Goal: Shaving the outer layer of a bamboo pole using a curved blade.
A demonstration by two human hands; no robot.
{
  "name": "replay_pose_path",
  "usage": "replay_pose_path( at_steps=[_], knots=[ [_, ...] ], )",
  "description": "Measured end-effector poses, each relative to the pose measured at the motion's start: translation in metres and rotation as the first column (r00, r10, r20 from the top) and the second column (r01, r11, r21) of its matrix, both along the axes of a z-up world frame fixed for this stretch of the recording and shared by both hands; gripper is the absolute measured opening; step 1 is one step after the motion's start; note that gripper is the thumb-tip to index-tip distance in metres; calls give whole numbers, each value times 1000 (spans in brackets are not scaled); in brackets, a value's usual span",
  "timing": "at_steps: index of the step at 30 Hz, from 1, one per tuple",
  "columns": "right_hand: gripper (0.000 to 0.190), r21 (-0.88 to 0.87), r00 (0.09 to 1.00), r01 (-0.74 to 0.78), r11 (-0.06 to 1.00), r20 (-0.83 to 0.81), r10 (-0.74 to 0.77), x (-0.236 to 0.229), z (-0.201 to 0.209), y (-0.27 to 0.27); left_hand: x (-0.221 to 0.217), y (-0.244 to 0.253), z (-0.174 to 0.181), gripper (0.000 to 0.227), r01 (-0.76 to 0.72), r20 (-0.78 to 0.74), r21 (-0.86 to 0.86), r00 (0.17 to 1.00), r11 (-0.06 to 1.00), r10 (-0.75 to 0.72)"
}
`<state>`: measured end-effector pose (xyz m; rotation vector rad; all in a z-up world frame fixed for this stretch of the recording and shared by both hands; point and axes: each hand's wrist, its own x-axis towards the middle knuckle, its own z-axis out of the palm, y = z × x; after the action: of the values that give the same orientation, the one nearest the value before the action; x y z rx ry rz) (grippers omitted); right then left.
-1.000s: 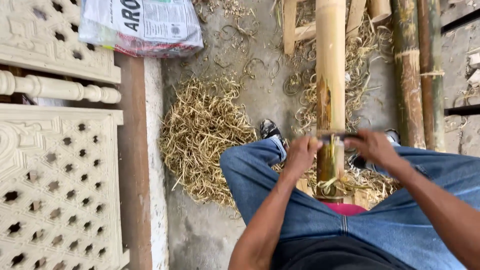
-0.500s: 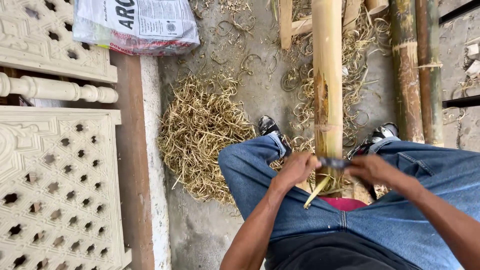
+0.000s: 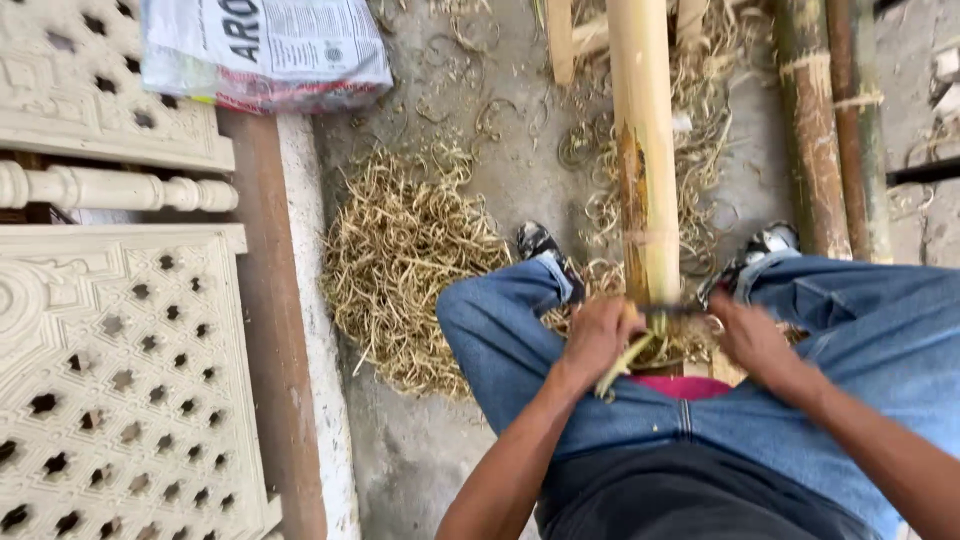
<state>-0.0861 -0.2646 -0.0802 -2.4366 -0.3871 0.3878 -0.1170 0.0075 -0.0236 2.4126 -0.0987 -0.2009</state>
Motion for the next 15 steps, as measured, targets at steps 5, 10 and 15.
replay_pose_path(
  at_steps=[5,10,15],
  knots=[
    [26,-153,873,-180,972,-480,86,27,-6,3,16,8,-4,30,78,-242,-160,963,984,-116],
    [34,51,993,44,998,107,-49,107,35,36,88,-3,-4,37,-133,245,64,963,989,113],
    [30,-76,988,54,996,-140,-64,38,10,16,29,-6,11,38,-26,90,122,996,992,15]
  ],
)
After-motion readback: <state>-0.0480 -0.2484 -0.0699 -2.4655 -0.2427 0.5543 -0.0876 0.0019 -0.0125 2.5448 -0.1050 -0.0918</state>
